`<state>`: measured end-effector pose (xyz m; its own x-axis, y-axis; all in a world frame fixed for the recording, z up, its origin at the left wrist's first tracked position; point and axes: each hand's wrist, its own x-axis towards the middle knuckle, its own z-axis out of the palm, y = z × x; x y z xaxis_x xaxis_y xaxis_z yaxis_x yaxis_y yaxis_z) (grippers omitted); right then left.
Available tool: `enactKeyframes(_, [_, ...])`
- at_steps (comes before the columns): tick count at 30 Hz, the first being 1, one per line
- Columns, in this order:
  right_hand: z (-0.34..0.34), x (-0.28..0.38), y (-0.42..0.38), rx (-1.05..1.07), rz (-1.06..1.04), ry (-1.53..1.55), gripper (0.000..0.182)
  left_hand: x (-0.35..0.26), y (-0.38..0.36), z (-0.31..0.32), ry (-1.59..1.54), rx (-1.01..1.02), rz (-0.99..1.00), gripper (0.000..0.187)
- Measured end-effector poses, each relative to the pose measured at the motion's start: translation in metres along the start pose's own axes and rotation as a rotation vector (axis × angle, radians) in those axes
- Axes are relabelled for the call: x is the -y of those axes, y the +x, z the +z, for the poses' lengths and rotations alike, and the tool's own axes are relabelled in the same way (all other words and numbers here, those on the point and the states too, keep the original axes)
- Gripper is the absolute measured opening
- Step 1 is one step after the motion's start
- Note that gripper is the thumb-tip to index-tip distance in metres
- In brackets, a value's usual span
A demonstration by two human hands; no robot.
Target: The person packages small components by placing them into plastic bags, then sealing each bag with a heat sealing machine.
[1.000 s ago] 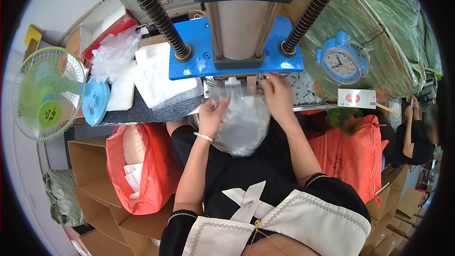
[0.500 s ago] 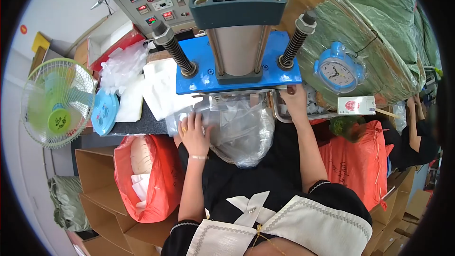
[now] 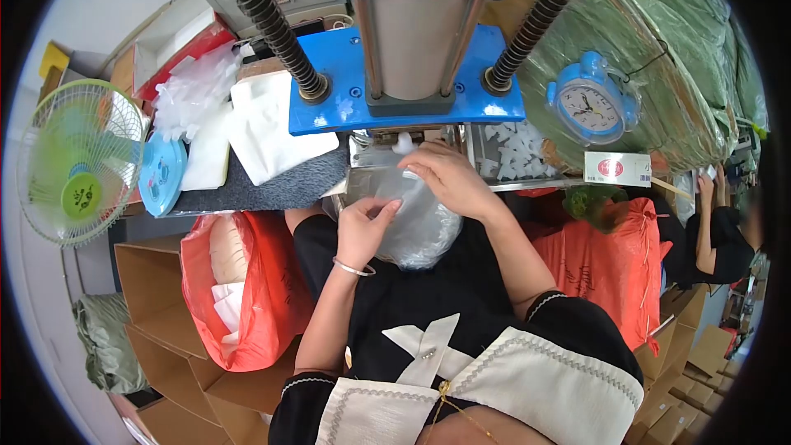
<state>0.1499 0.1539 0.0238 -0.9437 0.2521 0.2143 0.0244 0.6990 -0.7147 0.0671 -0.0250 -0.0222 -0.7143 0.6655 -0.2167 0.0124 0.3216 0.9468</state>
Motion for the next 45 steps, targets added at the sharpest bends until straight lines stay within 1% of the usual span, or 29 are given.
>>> enactKeyframes(1, [0.009,-0.004,0.000,-0.055,0.095,0.116,0.015,0.005,0.002,0.004,-0.118,0.030,-0.031,0.023])
enactKeyframes(2, [0.016,-0.009,-0.002,-0.108,0.203,0.254,0.018,0.010,0.005,0.007,-0.081,0.022,0.009,0.022])
enactKeyframes(3, [0.019,-0.013,-0.004,-0.107,0.203,0.255,0.018,0.010,0.007,0.007,-0.081,0.022,0.008,0.022])
enactKeyframes(5, [0.018,-0.022,-0.011,-0.279,0.345,0.210,0.021,0.009,0.014,0.007,-0.145,0.116,-0.069,0.022])
enactKeyframes(6, [0.004,-0.015,-0.011,-0.297,0.469,0.120,0.020,0.007,0.021,0.008,-0.145,0.119,-0.068,0.022])
enactKeyframes(8, [-0.004,-0.049,-0.014,-0.546,0.272,-0.352,0.020,0.002,0.040,0.010,-0.245,0.066,-0.087,0.024])
enactKeyframes(9, [-0.017,-0.059,-0.013,-0.518,0.275,-0.459,0.019,-0.001,0.047,0.011,-0.298,0.042,-0.092,0.026])
enactKeyframes(11, [-0.017,-0.100,-0.017,-0.341,0.339,-0.806,0.022,0.008,0.058,0.015,-0.326,0.048,-0.051,0.026])
enactKeyframes(13, [-0.011,-0.110,-0.016,-0.380,0.303,-0.759,0.025,0.009,0.058,0.011,-0.080,0.008,-0.102,0.032])
enactKeyframes(14, [-0.008,-0.109,-0.016,-0.379,0.245,-0.785,0.028,0.012,0.060,-0.002,0.371,-0.063,0.108,0.040])
enactKeyframes(15, [-0.008,-0.106,-0.015,-0.387,0.237,-0.783,0.028,-0.002,0.056,-0.013,0.571,-0.220,0.110,0.047])
enactKeyframes(16, [-0.008,-0.102,-0.015,-0.426,0.299,-0.661,0.029,-0.014,0.053,-0.028,0.810,-0.441,0.286,0.052])
enactKeyframes(17, [-0.007,-0.100,-0.015,-0.460,0.360,-0.536,0.030,-0.026,0.057,-0.045,0.940,-0.521,0.215,0.063])
enactKeyframes(19, [-0.005,-0.106,-0.014,-0.435,0.352,-0.560,0.027,-0.006,0.071,-0.065,1.157,-0.606,0.475,0.073])
enactKeyframes(22, [-0.015,-0.084,-0.011,-0.607,0.314,-0.510,0.017,0.044,0.052,-0.045,1.102,-0.441,0.368,0.068])
enactKeyframes(23, [-0.019,-0.080,-0.014,-0.609,0.328,-0.507,0.017,0.040,0.034,-0.038,1.110,-0.398,0.357,0.056])
enactKeyframes(25, [-0.024,-0.079,-0.024,-0.669,0.519,0.084,0.014,0.043,0.011,-0.037,1.046,-0.390,0.418,0.039])
enactKeyframes(26, [-0.017,-0.097,-0.033,-0.748,0.403,0.119,0.014,0.046,0.010,-0.040,0.984,-0.490,0.469,0.025])
enactKeyframes(27, [-0.015,-0.090,-0.038,-0.734,0.412,0.121,0.014,0.037,0.010,-0.046,0.899,-0.525,0.430,0.015])
enactKeyframes(29, [-0.015,-0.063,-0.044,-0.634,0.512,0.667,0.018,0.018,0.008,-0.059,0.734,-0.431,0.368,0.010])
enactKeyframes(30, [-0.007,-0.050,-0.045,-0.624,0.506,0.801,0.019,0.002,0.003,-0.057,0.710,-0.435,0.329,0.016])
enactKeyframes(31, [0.001,-0.044,-0.046,-0.572,0.482,0.723,0.020,-0.012,-0.003,-0.053,0.710,-0.426,0.323,0.016])
enactKeyframes(34, [0.000,-0.002,-0.035,-0.462,0.390,0.658,0.019,-0.040,-0.015,-0.029,0.452,-0.249,0.391,0.022])
enactKeyframes(36, [-0.004,0.012,-0.020,-0.447,0.161,0.450,0.019,-0.028,-0.012,-0.012,0.269,-0.154,0.227,0.022])
enactKeyframes(37, [-0.002,0.012,-0.014,-0.451,0.160,0.446,0.019,-0.020,-0.009,-0.005,0.199,-0.118,0.180,0.021])
enactKeyframes(39, [0.005,0.007,-0.007,-0.336,0.130,0.344,0.019,-0.013,-0.006,0.005,0.240,-0.074,0.140,0.021])
enactKeyframes(41, [0.021,0.000,-0.004,-0.316,0.159,0.361,0.020,-0.005,-0.001,0.014,-0.071,-0.014,0.005,0.022])
enactKeyframes(43, [0.036,-0.003,-0.004,-0.426,0.351,0.417,0.021,-0.001,0.003,0.020,-0.076,-0.032,0.046,0.024])
enactKeyframes(45, [0.043,-0.011,-0.005,-0.452,0.354,0.405,0.022,0.005,0.009,0.023,-0.178,0.016,0.006,0.022])
